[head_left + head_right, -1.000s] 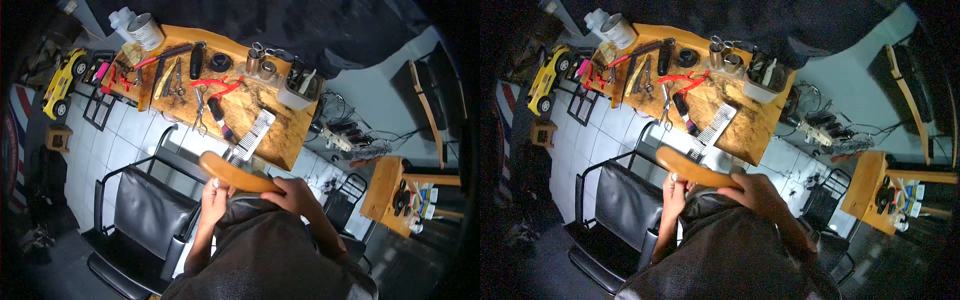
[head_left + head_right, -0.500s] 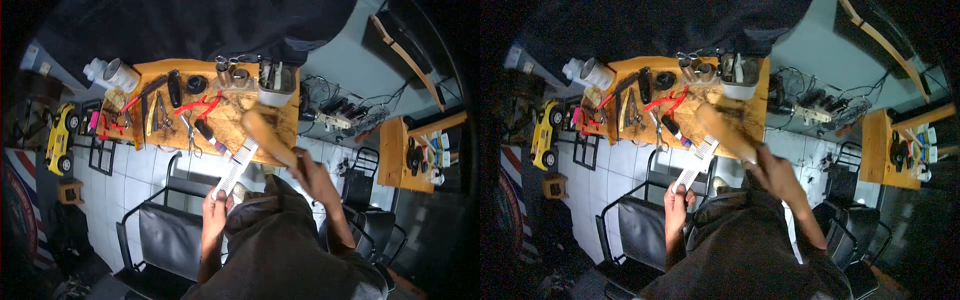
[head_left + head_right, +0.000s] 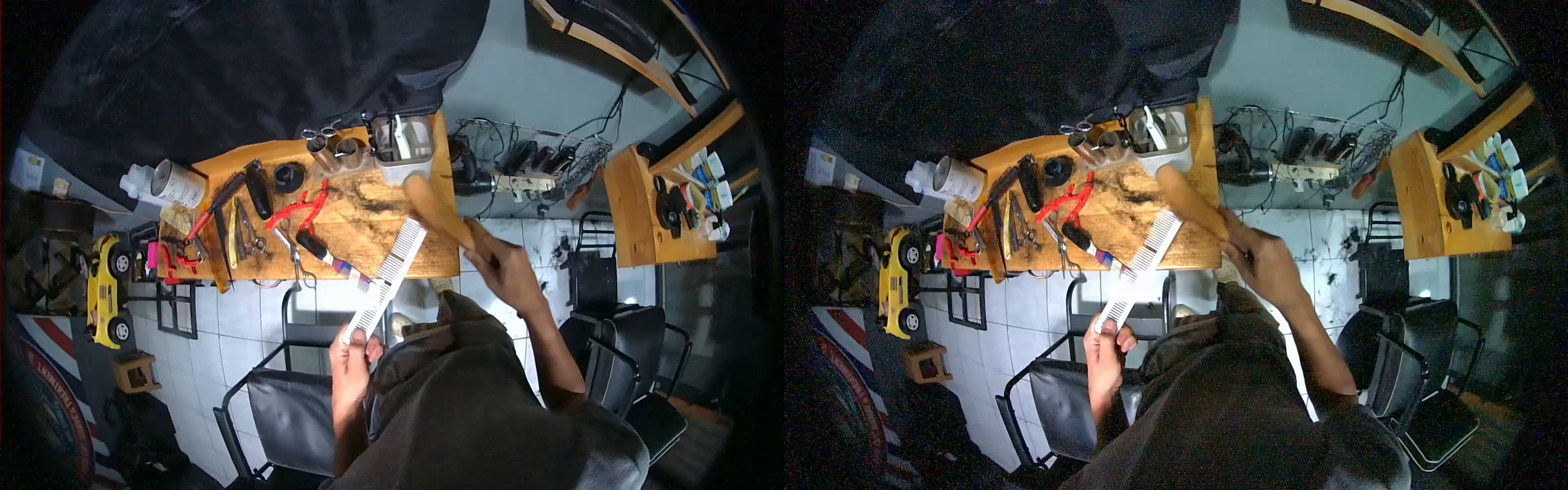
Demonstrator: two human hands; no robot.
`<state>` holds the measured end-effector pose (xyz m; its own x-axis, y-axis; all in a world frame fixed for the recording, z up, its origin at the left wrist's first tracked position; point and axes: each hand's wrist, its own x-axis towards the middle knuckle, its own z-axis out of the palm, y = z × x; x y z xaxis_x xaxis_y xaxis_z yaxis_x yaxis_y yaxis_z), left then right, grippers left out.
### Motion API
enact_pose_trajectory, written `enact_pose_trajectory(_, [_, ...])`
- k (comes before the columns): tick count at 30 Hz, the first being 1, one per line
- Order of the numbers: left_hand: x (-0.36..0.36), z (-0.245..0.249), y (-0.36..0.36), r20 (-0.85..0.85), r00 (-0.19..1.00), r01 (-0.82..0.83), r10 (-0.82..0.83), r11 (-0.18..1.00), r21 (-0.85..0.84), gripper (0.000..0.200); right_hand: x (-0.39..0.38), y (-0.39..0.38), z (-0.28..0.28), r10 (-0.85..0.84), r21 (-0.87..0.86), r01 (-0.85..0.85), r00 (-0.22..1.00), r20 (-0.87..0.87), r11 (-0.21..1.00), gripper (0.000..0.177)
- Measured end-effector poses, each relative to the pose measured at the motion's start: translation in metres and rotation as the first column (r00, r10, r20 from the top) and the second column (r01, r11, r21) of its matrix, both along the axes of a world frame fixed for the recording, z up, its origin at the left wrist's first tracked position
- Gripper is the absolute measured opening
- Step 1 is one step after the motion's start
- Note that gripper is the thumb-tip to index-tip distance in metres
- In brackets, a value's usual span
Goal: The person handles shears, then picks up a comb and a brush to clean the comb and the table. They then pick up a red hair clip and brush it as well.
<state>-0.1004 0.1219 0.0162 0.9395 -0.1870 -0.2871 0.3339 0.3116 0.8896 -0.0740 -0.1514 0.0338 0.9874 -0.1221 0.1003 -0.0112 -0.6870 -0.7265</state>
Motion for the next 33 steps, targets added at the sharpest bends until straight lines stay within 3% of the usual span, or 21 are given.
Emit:
enact_pose_trajectory(4, [0.002, -0.001, -0.001, -0.001, 1.0, -0.021, 0.021, 0.998, 0.051, 0.022, -0.009, 0.002, 0.009, -0.048, 0.153, 0.047, 0.999, 0.002, 0.987, 0.043])
enact_pose_trajectory(8, [0.001, 0.001, -0.007, -0.014, 1.0, -0.022, 0.022, 0.999, 0.031, 0.022, -0.024, 0.032, 0.012, 0.348, 0.444, -0.271, 0.932, -0.1, 0.854, 0.047])
enact_pose_trajectory(10, [0.001, 0.006, -0.013, -0.021, 0.999, -0.023, 0.023, 1.0, 0.015, 0.021, -0.023, 0.043, 0.016, 0.436, 0.389, -0.335, 0.876, -0.206, 0.858, 0.047])
enact_pose_trajectory(11, [-0.001, 0.004, -0.011, -0.016, 1.0, -0.019, 0.018, 0.999, -0.029, 0.02, -0.023, 0.045, 0.002, 0.392, 0.33, -0.364, 0.92, -0.02, 0.871, 0.045])
enact_pose_trajectory(14, [-0.004, 0.0, -0.005, -0.017, 1.0, -0.02, 0.019, 0.995, -0.096, 0.019, -0.017, 0.02, -0.018, 0.238, 0.392, -0.205, 0.971, -0.037, 0.897, 0.044])
enact_pose_trajectory(15, [-0.005, 0.002, -0.005, -0.036, 0.999, -0.03, 0.028, 0.997, -0.076, 0.019, -0.013, 0.013, -0.025, 0.096, 0.327, -0.1, 0.995, 0.031, 0.94, 0.043])
enact_pose_trajectory(16, [-0.006, 0.002, -0.005, -0.054, 0.998, -0.04, 0.037, 0.998, -0.058, 0.019, -0.012, 0.003, -0.017, 0.007, 0.244, 0.014, 0.996, -0.085, 0.97, 0.043])
enact_pose_trajectory(18, [-0.007, -0.001, -0.005, -0.059, 0.998, -0.039, 0.035, 0.998, -0.055, 0.019, -0.01, -0.013, -0.015, -0.128, 0.078, 0.137, 0.986, -0.104, 0.988, 0.045])
enact_pose_trajectory(21, [-0.008, -0.01, -0.002, -0.032, 0.999, -0.019, 0.018, 0.999, -0.034, 0.02, -0.013, -0.015, -0.002, -0.245, 0.106, 0.267, 0.951, -0.19, 0.958, 0.045])
enact_pose_trajectory(24, [-0.009, -0.013, -0.004, -0.035, 0.999, -0.01, 0.01, 1.0, 0.002, 0.021, -0.022, 0.005, -0.006, -0.043, 0.37, 0.015, 0.997, 0.068, 0.929, 0.044])
enact_pose_trajectory(25, [-0.01, -0.013, -0.005, -0.047, 0.999, -0.01, 0.011, 1.0, 0.017, 0.022, -0.028, 0.013, 0.008, 0.1, 0.387, -0.074, 0.994, -0.048, 0.919, 0.041])
enact_pose_trajectory(26, [-0.01, -0.012, -0.006, -0.048, 0.999, -0.01, 0.01, 1.0, 0.008, 0.022, -0.031, 0.02, 0.006, 0.268, 0.426, -0.253, 0.963, 0.026, 0.868, 0.041])
enact_pose_trajectory(28, [-0.011, -0.007, -0.009, -0.048, 0.999, -0.01, 0.01, 1.0, -0.01, 0.023, -0.034, 0.037, 0.028, 0.406, 0.42, -0.341, 0.911, -0.076, 0.841, 0.041])
enact_pose_trajectory(31, [-0.016, -0.006, 0.0, 0.02, 0.999, 0.026, -0.025, 0.999, -0.046, 0.024, -0.031, 0.036, 0.005, 0.382, 0.459, -0.312, 0.922, -0.065, 0.832, 0.042])
enact_pose_trajectory(32, [-0.018, -0.006, 0.004, 0.038, 0.999, 0.038, -0.037, 0.998, -0.041, 0.024, -0.028, 0.023, 0.001, 0.387, 0.392, -0.301, 0.908, -0.16, 0.869, 0.041])
enact_pose_trajectory(33, [-0.02, -0.007, 0.008, 0.055, 0.997, 0.05, -0.048, 0.998, -0.037, 0.024, -0.023, 0.015, -0.004, 0.295, 0.332, -0.245, 0.949, -0.109, 0.911, 0.042])
